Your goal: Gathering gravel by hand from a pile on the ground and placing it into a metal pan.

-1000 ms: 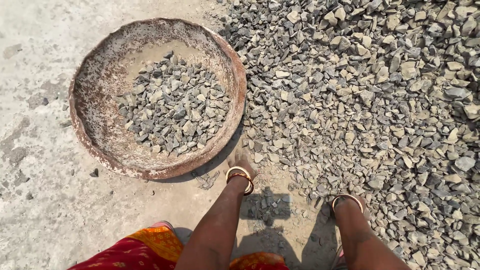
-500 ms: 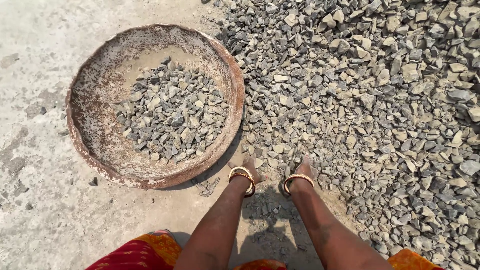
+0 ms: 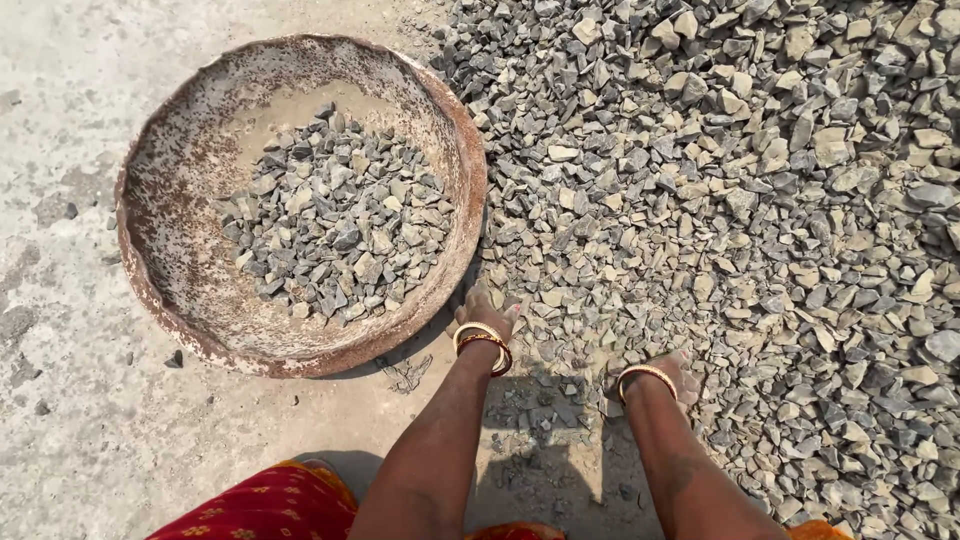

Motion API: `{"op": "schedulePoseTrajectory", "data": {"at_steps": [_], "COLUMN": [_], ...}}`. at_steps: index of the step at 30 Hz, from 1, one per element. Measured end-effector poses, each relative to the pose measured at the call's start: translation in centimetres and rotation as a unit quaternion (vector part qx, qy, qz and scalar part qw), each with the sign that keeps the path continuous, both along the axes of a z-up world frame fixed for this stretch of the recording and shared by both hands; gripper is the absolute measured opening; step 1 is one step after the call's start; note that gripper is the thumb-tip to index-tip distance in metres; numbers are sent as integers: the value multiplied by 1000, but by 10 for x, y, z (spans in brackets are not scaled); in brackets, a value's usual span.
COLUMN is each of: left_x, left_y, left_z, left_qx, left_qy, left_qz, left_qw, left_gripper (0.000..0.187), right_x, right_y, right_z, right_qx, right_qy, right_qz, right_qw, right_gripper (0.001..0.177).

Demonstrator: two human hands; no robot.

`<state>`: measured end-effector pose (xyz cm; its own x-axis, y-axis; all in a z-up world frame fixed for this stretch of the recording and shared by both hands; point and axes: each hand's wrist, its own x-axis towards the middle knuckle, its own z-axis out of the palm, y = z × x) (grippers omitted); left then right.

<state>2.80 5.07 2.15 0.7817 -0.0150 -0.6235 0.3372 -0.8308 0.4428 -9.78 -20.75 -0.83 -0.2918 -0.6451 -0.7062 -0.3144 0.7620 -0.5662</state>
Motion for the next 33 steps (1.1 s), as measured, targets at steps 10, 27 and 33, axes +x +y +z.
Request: {"op": "schedulePoseTrajectory", "data": {"at_steps": [10, 27, 33], "left_x": [3, -11, 27], "left_y": [-64, -97, -13], "left_z": [1, -144, -4], "left_qx": [-104, -575, -686], "left_qy": [44, 101, 157], "left_qz": [-7, 224, 330], "left_qw": [994, 781, 630], "left_gripper": [108, 33, 25], "right_x": [36, 66, 113], "right_y": [65, 91, 131], "right_z": [-91, 72, 125], "right_qx": [137, 207, 129], "right_qy": [-367, -261, -249], "right_qz": [141, 257, 390], "right_qw": [909, 907, 877], "right_gripper": [83, 30, 23]}}
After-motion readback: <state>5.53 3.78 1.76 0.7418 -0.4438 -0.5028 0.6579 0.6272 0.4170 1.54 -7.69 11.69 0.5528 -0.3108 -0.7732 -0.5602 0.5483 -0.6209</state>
